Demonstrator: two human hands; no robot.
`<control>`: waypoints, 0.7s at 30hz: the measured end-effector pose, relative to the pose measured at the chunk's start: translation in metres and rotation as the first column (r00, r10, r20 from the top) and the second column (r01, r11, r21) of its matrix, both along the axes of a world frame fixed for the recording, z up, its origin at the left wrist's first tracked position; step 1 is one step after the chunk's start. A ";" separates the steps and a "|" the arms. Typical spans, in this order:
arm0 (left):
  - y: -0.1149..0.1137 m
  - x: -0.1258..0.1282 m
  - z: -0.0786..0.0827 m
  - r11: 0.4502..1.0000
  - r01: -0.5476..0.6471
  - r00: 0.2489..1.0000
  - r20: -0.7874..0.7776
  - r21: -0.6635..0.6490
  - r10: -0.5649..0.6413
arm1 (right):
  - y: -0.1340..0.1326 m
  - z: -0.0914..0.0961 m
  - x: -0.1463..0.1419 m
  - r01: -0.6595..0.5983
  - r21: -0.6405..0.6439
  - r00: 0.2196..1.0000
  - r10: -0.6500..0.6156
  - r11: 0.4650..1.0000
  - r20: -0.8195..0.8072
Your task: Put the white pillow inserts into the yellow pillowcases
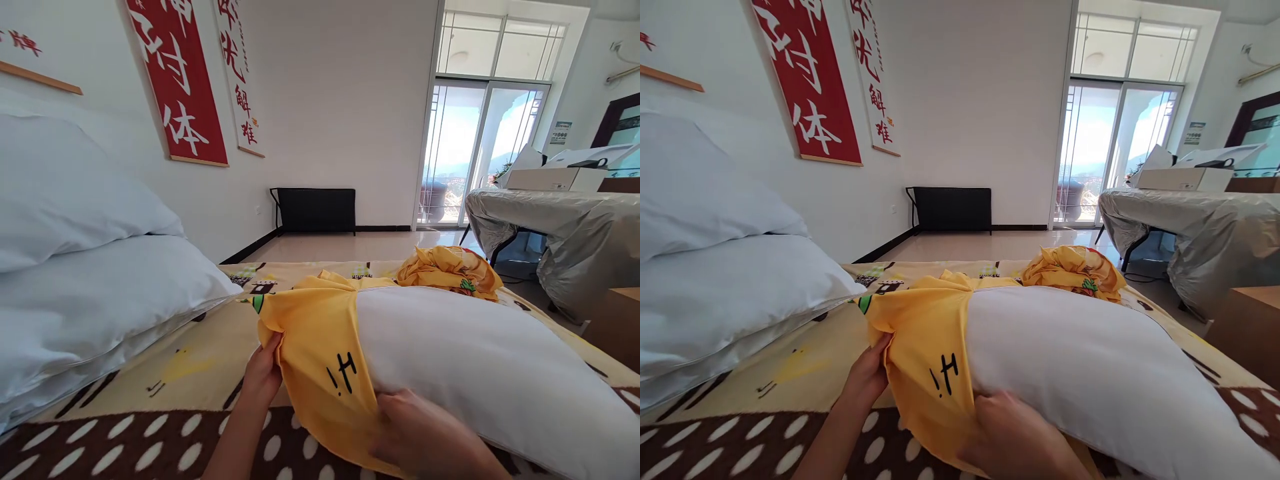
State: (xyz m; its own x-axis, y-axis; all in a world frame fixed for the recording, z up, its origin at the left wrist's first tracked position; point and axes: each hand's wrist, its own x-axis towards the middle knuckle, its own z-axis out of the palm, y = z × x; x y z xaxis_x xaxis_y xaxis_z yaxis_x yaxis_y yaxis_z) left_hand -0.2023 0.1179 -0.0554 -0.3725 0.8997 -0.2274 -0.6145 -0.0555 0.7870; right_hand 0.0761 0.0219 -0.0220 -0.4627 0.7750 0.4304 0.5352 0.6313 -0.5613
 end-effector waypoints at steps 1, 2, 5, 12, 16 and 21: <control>0.002 -0.004 -0.004 1.000 0.010 1.000 0.008 -0.009 -0.010 | 0.001 0.007 0.008 0.002 -0.056 1.000 -0.001 0.998 0.019; 0.004 -0.008 -0.008 1.000 0.017 1.000 0.011 -0.013 -0.017 | 0.004 0.013 0.016 -0.012 -0.142 0.999 0.018 0.990 0.040; 0.005 -0.018 -0.015 1.000 0.022 1.000 0.004 0.005 -0.022 | 0.013 0.028 0.033 -0.056 -0.412 0.998 0.058 0.910 -0.006; -0.001 -0.016 -0.006 0.989 -0.138 0.985 -0.095 0.055 0.143 | 0.015 0.034 0.033 -0.058 -0.492 0.988 -0.019 0.869 -0.150; -0.005 0.002 -0.008 0.968 -0.232 0.958 -0.149 0.095 0.245 | 0.013 0.029 0.021 0.007 -0.432 0.997 -0.041 0.902 -0.070; -0.018 0.026 -0.003 0.947 -0.249 0.925 -0.241 0.204 0.295 | 0.004 0.022 0.015 0.280 -0.104 0.960 -0.277 0.954 0.044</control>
State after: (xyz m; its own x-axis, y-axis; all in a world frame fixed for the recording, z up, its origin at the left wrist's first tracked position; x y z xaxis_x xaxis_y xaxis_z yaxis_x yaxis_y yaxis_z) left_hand -0.1763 0.0997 -0.0583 -0.6338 0.7713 0.0579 -0.3275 -0.3354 0.8833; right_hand 0.0914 0.0260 0.0001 -0.2332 0.9160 0.3265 0.6980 0.3915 -0.5996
